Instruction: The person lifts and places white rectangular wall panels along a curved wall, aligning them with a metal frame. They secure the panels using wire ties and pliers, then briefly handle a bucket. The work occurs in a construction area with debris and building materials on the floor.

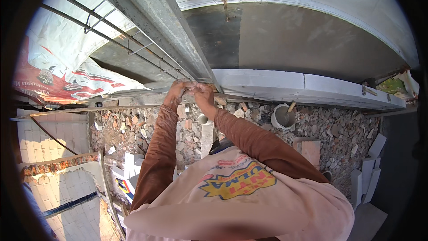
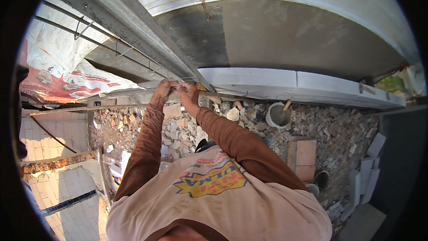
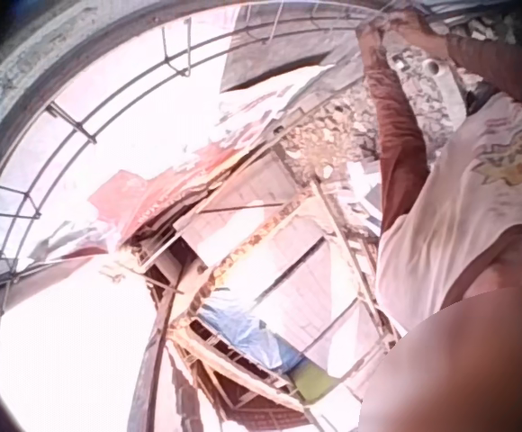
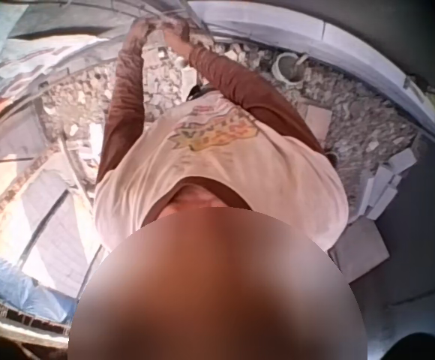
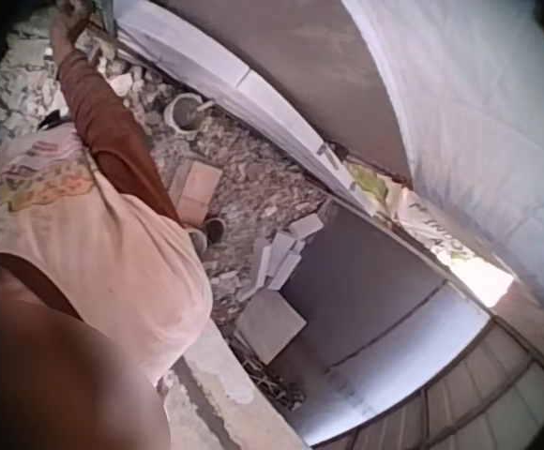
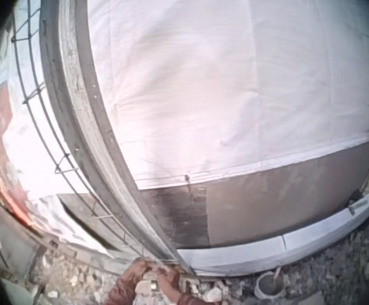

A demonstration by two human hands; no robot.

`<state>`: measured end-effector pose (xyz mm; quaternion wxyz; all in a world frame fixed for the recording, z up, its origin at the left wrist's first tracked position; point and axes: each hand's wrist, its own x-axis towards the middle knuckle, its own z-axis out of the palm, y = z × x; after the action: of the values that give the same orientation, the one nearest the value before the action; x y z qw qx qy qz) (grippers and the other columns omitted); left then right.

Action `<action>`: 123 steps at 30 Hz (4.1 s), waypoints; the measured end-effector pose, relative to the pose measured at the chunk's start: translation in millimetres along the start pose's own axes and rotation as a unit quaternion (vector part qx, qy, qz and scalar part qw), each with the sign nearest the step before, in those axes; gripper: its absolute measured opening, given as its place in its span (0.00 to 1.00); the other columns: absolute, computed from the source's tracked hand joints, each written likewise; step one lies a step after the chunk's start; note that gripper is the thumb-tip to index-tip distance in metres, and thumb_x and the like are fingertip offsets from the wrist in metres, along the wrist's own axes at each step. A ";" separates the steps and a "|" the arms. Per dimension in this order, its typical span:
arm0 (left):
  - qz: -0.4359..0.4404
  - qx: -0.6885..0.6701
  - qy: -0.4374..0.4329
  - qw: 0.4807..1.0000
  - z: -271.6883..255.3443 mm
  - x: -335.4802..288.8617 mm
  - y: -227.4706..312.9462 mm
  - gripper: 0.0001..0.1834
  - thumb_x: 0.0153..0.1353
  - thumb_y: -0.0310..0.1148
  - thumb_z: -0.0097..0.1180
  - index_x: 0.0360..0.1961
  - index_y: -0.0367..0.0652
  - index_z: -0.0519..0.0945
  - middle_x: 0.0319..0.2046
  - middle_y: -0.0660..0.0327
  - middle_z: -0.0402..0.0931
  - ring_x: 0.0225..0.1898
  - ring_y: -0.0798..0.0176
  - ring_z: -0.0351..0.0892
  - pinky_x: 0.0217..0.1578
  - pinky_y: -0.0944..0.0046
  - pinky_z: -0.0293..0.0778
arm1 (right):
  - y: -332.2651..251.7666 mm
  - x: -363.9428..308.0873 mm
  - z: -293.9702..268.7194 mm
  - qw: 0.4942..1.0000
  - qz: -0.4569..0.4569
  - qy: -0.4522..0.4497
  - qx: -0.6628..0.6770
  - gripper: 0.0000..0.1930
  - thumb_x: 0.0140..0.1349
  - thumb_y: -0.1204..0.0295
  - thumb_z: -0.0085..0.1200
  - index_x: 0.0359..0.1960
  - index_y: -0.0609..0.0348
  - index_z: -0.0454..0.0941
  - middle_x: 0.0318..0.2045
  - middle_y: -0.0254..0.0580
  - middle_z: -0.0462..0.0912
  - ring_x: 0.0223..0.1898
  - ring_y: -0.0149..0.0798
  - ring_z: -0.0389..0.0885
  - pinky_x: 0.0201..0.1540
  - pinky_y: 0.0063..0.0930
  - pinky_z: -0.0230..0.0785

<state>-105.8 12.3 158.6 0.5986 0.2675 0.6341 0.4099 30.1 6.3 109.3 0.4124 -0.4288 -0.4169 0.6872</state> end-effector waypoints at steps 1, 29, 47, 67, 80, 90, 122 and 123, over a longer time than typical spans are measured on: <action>-0.005 -0.001 -0.006 1.000 1.3 -4.1 1.4 0.09 0.59 0.33 0.64 0.35 0.38 0.82 0.29 0.64 0.80 0.31 0.67 0.78 0.33 0.69 0.74 | -1.0 -0.2 -2.4 1.000 0.009 -0.018 0.009 0.07 0.65 0.73 0.54 0.36 0.64 0.82 0.29 0.38 0.85 0.33 0.27 0.80 0.41 0.21 0.71; 0.167 0.108 0.068 0.978 -13.4 17.0 -7.5 0.08 0.50 0.19 0.70 0.26 0.41 0.82 0.26 0.69 0.80 0.27 0.74 0.73 0.34 0.70 0.69 | 107.1 -32.7 -138.9 0.978 0.097 -0.071 -0.173 0.20 0.58 0.58 0.60 0.41 0.63 0.84 0.38 0.51 0.86 0.44 0.49 0.84 0.50 0.38 0.74; 0.148 0.462 0.263 0.834 29.7 -5.3 16.4 0.14 0.47 0.32 0.73 0.27 0.34 0.80 0.28 0.60 0.81 0.29 0.63 0.76 0.33 0.60 0.71 | 220.9 -177.4 -366.4 0.905 0.235 0.288 0.208 0.08 0.64 0.69 0.58 0.40 0.57 0.82 0.32 0.32 0.83 0.28 0.26 0.79 0.31 0.19 0.69; 0.168 0.467 0.443 0.746 92.9 -3.3 -26.4 0.21 0.52 0.42 0.64 0.39 0.34 0.86 0.31 0.45 0.83 0.36 0.47 0.81 0.42 0.48 0.73 | 146.8 -294.4 -581.3 0.890 0.231 0.390 0.056 0.13 0.64 0.65 0.54 0.40 0.63 0.82 0.29 0.44 0.83 0.31 0.38 0.82 0.39 0.34 0.73; -0.100 0.480 -0.113 0.864 315.7 26.2 -241.8 0.22 0.62 0.41 0.57 0.51 0.37 0.81 0.36 0.56 0.84 0.28 0.56 0.80 0.37 0.54 0.76 | 202.0 -505.8 -711.0 0.770 0.272 0.523 -0.243 0.12 0.57 0.66 0.53 0.32 0.61 0.85 0.37 0.54 0.86 0.40 0.58 0.82 0.47 0.47 0.74; 0.061 0.428 -0.510 0.744 612.1 87.7 -260.3 0.19 0.67 0.39 0.53 0.48 0.34 0.80 0.39 0.61 0.84 0.42 0.61 0.80 0.46 0.61 0.73 | 180.5 -514.0 -670.3 0.724 0.235 0.436 -0.480 0.05 0.47 0.67 0.59 0.20 0.53 0.81 0.23 0.47 0.81 0.31 0.47 0.82 0.35 0.44 0.74; -0.023 0.528 -0.493 0.691 1296.7 153.3 -294.8 0.10 0.63 0.37 0.56 0.34 0.42 0.83 0.24 0.65 0.77 0.24 0.68 0.74 0.25 0.68 0.70 | 62.5 -580.7 -876.7 0.701 0.418 0.518 -0.256 0.11 0.57 0.69 0.55 0.36 0.58 0.86 0.33 0.55 0.86 0.38 0.56 0.84 0.42 0.49 0.76; -0.084 0.472 -0.522 0.706 1299.7 153.2 -296.8 0.09 0.64 0.37 0.55 0.33 0.44 0.82 0.23 0.66 0.75 0.23 0.69 0.72 0.24 0.68 0.69 | 61.1 -575.7 -869.3 0.706 0.420 0.529 -0.213 0.11 0.57 0.69 0.55 0.37 0.58 0.86 0.34 0.55 0.86 0.38 0.56 0.84 0.42 0.49 0.76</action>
<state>1189.3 244.4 -105.0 0.6614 0.6322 0.3508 -0.1996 996.8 -354.2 -53.4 0.1314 -0.9294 -0.0420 0.3425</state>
